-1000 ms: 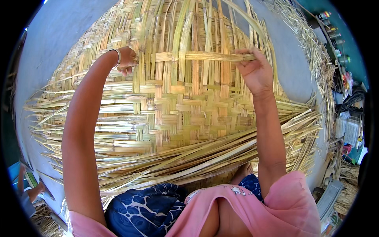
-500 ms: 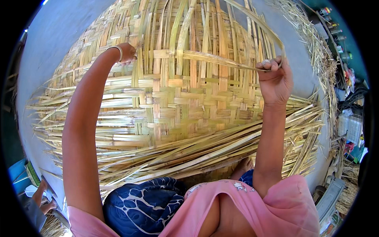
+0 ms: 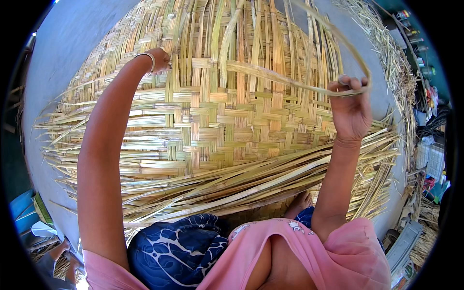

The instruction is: The person weaves a large basket using dried palm leaves. They interlace the leaves by hand, working on the floor in a repetitive weaving motion.

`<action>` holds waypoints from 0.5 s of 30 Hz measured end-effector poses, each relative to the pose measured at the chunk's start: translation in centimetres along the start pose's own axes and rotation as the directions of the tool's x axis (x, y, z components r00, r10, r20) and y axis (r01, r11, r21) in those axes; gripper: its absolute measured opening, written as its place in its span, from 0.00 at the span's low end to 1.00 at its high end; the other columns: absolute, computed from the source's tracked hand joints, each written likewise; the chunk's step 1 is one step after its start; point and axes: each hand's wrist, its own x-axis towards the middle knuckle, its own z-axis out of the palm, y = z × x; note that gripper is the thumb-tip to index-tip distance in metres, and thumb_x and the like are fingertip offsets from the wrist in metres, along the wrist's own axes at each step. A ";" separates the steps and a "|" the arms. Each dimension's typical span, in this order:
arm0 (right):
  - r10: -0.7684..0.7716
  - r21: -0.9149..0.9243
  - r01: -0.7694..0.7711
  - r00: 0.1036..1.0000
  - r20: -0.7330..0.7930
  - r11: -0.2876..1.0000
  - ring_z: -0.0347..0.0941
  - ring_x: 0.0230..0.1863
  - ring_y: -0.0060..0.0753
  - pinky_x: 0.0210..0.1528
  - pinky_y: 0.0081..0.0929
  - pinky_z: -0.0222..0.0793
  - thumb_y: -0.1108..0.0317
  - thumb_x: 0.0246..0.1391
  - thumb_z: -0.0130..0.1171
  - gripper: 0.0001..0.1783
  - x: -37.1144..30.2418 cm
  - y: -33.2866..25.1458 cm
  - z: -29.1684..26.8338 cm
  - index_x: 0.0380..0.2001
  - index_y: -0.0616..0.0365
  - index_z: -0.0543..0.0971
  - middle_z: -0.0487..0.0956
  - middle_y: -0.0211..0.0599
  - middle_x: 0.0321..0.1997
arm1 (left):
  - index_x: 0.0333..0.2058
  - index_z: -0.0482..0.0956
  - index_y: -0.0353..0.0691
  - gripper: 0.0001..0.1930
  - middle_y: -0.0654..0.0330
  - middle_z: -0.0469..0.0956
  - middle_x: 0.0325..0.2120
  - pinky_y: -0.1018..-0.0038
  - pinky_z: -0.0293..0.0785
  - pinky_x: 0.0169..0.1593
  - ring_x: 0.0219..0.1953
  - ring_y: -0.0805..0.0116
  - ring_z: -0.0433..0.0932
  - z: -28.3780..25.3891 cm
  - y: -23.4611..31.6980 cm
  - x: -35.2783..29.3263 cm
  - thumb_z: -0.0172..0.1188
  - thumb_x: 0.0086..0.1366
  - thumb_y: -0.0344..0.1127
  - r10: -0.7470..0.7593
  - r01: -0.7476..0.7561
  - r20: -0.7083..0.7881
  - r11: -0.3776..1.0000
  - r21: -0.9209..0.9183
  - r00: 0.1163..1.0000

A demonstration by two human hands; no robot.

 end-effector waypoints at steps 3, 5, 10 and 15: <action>0.054 0.087 -0.067 0.988 0.143 0.994 0.65 0.52 0.39 0.62 0.46 0.53 0.67 0.59 0.48 0.09 -0.2 -0.8 -0.8 0.43 0.53 0.72 0.76 0.33 0.40 | 0.28 0.77 0.35 0.11 0.56 0.79 0.22 0.68 0.74 0.32 0.25 0.65 0.80 0.1 0.4 0.0 0.58 0.58 0.38 0.004 -0.005 -0.020 1.000 -0.020 1.000; 0.071 0.173 -0.108 0.976 0.206 0.979 0.67 0.51 0.40 0.62 0.46 0.54 0.66 0.59 0.49 0.09 -0.1 -1.2 -1.3 0.42 0.54 0.72 0.76 0.35 0.41 | 0.29 0.77 0.35 0.11 0.56 0.79 0.22 0.68 0.74 0.32 0.25 0.65 0.80 0.0 0.1 0.1 0.58 0.58 0.38 0.000 0.000 -0.014 0.999 -0.032 1.000; 0.047 0.004 -0.047 0.989 -0.142 0.999 0.71 0.49 0.43 0.54 0.43 0.67 0.65 0.59 0.51 0.11 0.3 -1.4 -3.8 0.42 0.57 0.72 0.76 0.42 0.42 | 0.30 0.78 0.34 0.11 0.54 0.80 0.25 0.68 0.75 0.32 0.26 0.64 0.80 -0.1 -1.4 -0.3 0.58 0.59 0.38 -0.035 0.035 -0.009 0.999 0.000 0.999; 0.162 -0.067 -0.215 0.876 -0.454 0.974 0.71 0.47 0.42 0.51 0.39 0.71 0.66 0.56 0.56 0.14 1.8 1.9 -10.8 0.44 0.61 0.73 0.76 0.46 0.41 | 0.31 0.79 0.34 0.11 0.51 0.80 0.27 0.66 0.75 0.35 0.27 0.62 0.80 -1.7 -4.0 -2.3 0.58 0.58 0.38 -0.126 0.124 0.005 0.981 0.148 0.992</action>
